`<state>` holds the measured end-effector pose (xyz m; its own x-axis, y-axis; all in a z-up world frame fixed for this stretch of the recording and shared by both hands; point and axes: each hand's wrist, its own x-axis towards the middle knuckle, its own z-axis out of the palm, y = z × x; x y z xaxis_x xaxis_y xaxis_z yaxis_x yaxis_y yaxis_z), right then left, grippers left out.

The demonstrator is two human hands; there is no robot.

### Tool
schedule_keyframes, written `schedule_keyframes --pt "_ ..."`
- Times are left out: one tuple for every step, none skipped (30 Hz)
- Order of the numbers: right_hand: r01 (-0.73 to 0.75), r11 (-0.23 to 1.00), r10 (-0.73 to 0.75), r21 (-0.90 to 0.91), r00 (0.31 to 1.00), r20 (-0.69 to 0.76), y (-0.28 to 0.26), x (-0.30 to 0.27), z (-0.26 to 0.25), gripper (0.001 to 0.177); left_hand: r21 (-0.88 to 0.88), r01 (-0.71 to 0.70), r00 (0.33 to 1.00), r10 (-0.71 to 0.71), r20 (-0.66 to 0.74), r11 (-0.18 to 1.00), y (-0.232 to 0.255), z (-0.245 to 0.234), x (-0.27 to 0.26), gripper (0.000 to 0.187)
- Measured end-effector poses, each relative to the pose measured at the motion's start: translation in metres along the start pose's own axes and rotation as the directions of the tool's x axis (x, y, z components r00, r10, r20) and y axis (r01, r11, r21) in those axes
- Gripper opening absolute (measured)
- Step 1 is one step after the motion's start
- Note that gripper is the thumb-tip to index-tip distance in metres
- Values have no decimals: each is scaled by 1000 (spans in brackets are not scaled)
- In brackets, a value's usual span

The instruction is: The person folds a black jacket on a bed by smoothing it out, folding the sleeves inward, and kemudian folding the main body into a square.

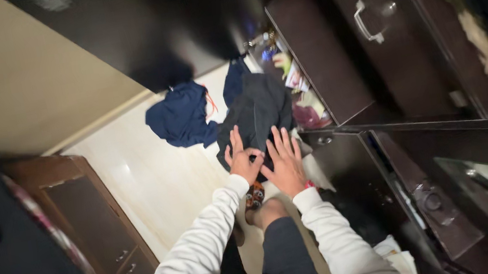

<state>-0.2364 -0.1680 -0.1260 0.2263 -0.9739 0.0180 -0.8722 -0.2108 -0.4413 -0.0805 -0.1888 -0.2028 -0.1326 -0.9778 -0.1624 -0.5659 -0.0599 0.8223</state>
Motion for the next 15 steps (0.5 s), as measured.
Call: schedule_keyframes --pt "15 1000 -15 -3 1000 -15 -14 -5 -15 70 3 -12 1000 12 -17 1000 20 -14 -10 13" --pt "-10 1000 11 7 995 -97 -28 -9 -28 63 -10 -36 999 36 -34 999 41 -26 -20 13" --pt "-31 999 35 21 982 -184 -41 -9 -40 56 -20 -66 996 65 -54 998 59 -40 -25 13" --pt "-12 1000 16 20 979 -204 -55 -9 -50 56 -12 -83 994 81 -75 997 76 -54 -30 13" --pt "-75 996 84 44 965 -247 -69 -14 -59 45 -5 -84 993 83 -88 996 93 -65 -40 14" --pt "-136 988 151 72 946 -288 -80 -18 -68 35 2 -85 991 85 -101 996 109 -77 -48 15" --pt "-122 990 138 72 945 -298 -90 -24 -77 35 7 -93 989 93 -115 996 125 -89 -56 15" --pt "-107 983 150 147 936 -319 -100 -29 -85 32 10 -105 988 106 -116 994 140 -100 -66 15" --pt "-90 971 163 220 927 -338 -109 -32 -93 30 14 -117 986 118 -117 993 154 -112 -75 15" --pt "-75 973 150 220 926 -348 -118 -34 -102 30 19 -125 983 126 -131 992 167 -123 -83 15" --pt "-36 970 125 242 922 -367 -126 -37 -112 25 4 -147 979 146 -140 989 177 -135 -90 15" --pt "4 965 101 262 917 -386 -133 -40 -123 20 -10 -169 975 166 -149 985 185 -146 -95 15" --pt "13 964 94 265 917 -387 -140 -46 -134 20 -5 -168 974 165 -157 986 190 -157 -101 15" --pt "61 962 46 265 923 -382 -146 -49 -147 20 19 -233 966 234 -109 972 190 -169 -103 13" --pt "103 960 2 259 927 -376 -151 -54 -161 25 31 -300 952 302 -56 953 189 -178 -105 12"
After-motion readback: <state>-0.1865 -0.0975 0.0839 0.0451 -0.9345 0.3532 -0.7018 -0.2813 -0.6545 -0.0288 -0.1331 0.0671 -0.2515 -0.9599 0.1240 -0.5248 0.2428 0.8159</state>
